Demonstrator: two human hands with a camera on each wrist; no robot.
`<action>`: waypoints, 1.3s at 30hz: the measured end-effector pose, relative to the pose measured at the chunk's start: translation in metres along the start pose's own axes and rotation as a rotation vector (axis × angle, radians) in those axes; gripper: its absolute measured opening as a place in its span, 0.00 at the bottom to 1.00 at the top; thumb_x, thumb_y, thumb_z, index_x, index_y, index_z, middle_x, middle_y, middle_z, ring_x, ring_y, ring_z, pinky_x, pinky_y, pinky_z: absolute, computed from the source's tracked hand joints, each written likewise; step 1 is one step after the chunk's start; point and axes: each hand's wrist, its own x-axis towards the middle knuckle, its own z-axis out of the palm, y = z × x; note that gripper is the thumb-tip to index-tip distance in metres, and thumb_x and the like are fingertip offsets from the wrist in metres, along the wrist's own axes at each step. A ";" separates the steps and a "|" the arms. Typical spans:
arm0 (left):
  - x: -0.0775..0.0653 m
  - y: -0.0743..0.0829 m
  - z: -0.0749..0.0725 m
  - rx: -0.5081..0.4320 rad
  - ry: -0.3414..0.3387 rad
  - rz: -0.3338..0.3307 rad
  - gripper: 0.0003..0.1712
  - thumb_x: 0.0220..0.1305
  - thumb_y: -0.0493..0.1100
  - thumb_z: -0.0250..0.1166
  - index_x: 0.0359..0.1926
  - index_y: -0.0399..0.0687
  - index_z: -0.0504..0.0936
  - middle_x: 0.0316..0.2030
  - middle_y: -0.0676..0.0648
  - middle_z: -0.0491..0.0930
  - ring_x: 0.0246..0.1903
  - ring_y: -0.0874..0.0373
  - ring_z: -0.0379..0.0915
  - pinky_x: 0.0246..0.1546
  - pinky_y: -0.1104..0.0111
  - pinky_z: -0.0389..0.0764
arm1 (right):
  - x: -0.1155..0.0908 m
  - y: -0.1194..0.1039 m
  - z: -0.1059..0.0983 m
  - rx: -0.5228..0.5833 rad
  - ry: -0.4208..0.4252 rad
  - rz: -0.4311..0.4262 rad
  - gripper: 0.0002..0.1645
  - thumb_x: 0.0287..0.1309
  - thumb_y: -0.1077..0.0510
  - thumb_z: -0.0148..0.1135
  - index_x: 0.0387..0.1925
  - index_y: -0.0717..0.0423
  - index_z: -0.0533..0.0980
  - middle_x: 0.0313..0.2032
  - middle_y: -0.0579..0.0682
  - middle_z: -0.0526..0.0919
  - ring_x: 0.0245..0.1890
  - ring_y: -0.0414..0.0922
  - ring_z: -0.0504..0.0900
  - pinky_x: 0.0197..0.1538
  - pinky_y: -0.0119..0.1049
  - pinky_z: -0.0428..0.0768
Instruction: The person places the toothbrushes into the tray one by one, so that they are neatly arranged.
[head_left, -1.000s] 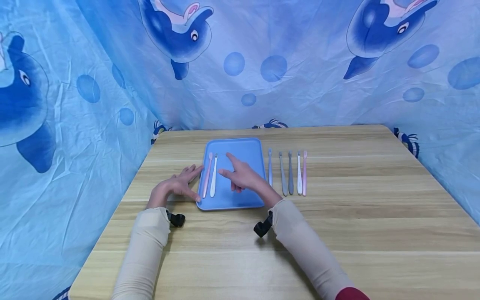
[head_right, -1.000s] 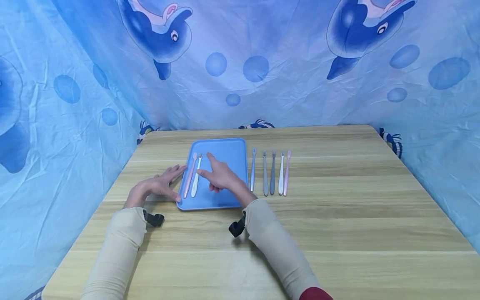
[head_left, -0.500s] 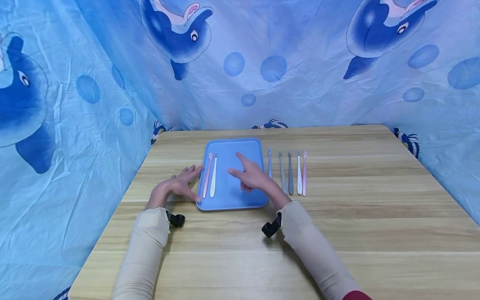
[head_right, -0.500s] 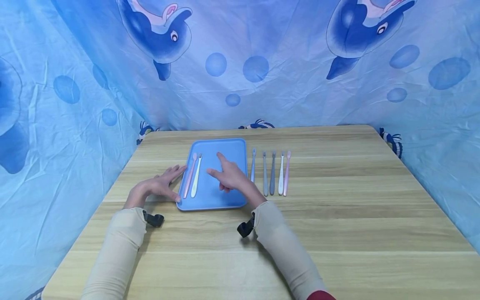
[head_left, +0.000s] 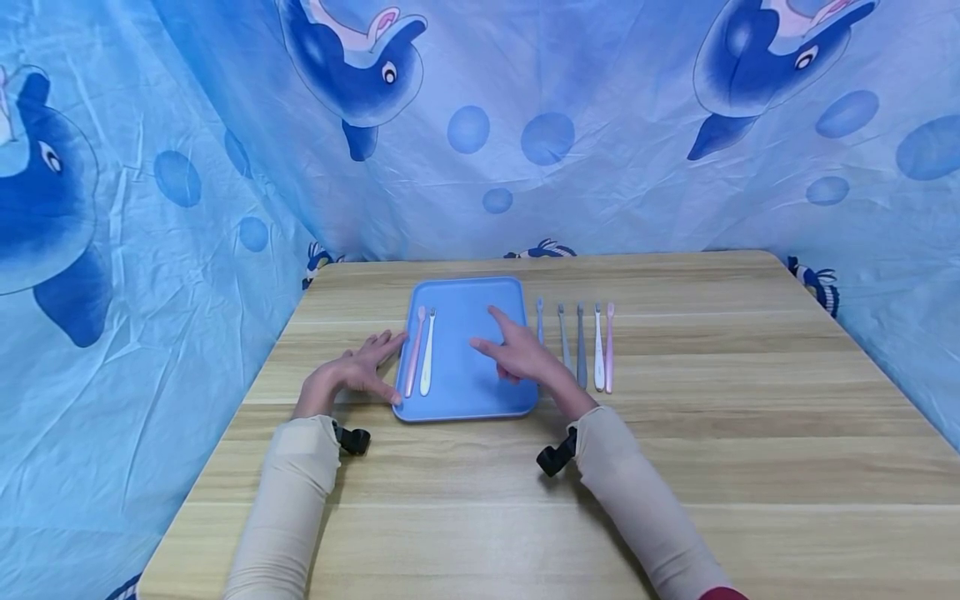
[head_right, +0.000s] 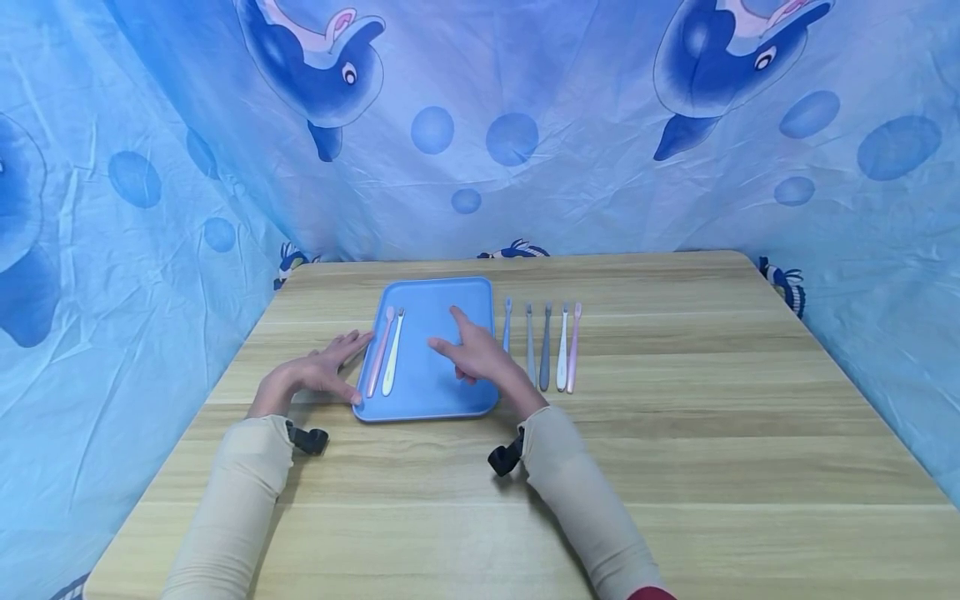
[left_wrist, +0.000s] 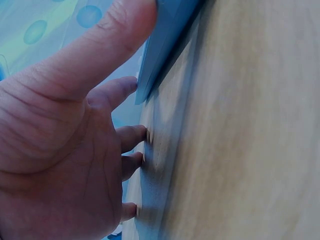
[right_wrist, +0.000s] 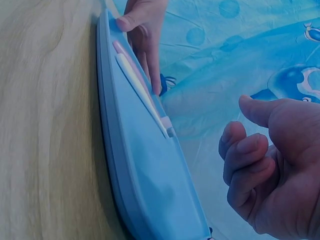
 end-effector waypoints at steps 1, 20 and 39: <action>0.000 0.000 0.000 -0.001 0.000 -0.001 0.77 0.41 0.66 0.79 0.81 0.57 0.37 0.80 0.35 0.28 0.79 0.34 0.17 0.72 0.30 0.27 | 0.000 0.001 -0.001 0.000 0.001 0.000 0.48 0.71 0.38 0.54 0.80 0.46 0.43 0.13 0.47 0.75 0.09 0.42 0.69 0.17 0.33 0.71; -0.001 0.001 0.001 0.003 0.007 -0.006 0.77 0.41 0.66 0.79 0.81 0.58 0.37 0.80 0.36 0.28 0.79 0.33 0.18 0.73 0.30 0.27 | -0.004 0.015 -0.013 0.003 0.018 0.000 0.49 0.70 0.36 0.53 0.81 0.44 0.43 0.11 0.43 0.67 0.10 0.41 0.65 0.16 0.32 0.67; -0.002 0.001 0.002 -0.001 0.009 0.013 0.76 0.42 0.65 0.80 0.81 0.56 0.38 0.80 0.35 0.28 0.78 0.33 0.18 0.72 0.29 0.28 | -0.009 0.024 -0.026 0.001 0.051 0.016 0.49 0.71 0.37 0.53 0.81 0.45 0.43 0.12 0.44 0.69 0.11 0.41 0.67 0.20 0.35 0.74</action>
